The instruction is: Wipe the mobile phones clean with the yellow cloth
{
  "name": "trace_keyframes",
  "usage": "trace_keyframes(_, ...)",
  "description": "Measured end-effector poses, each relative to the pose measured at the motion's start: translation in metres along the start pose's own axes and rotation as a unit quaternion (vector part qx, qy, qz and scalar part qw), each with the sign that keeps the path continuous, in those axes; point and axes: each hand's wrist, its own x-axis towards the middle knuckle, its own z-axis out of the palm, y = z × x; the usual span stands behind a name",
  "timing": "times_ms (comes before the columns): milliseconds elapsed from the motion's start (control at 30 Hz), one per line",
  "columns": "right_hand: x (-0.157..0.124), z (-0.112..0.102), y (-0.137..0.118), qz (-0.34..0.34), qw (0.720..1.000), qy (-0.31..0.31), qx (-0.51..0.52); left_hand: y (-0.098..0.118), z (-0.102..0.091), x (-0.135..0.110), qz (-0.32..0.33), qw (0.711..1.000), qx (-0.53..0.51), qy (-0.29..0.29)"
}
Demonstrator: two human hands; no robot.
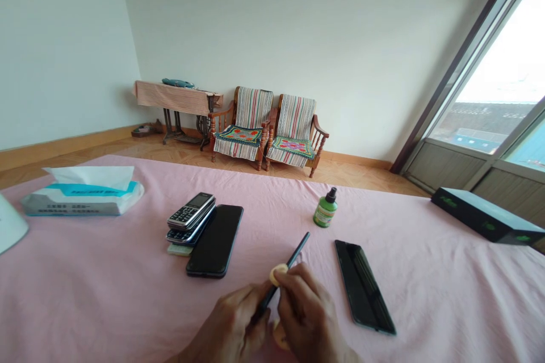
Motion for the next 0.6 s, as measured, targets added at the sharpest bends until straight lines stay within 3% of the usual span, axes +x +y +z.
trace_keyframes(100,-0.002,-0.001,0.005,0.036,0.999,0.016,-0.015,-0.001,0.001,0.001,-0.012,1.0,0.0,0.004)
trace_keyframes(333,-0.002,0.003,-0.01,-0.108,0.993,-0.04,-0.024,0.005,-0.006,0.006,-0.004,0.999,-0.03,-0.017)
trace_keyframes(533,0.0,-0.001,0.003,-0.002,0.999,0.001,-0.049,-0.005,0.002,0.004,-0.042,0.999,0.011,-0.012)
trace_keyframes(600,-0.001,0.0,0.002,-0.013,0.999,0.005,-0.05,-0.006,0.002,0.003,-0.037,0.999,0.01,-0.01)
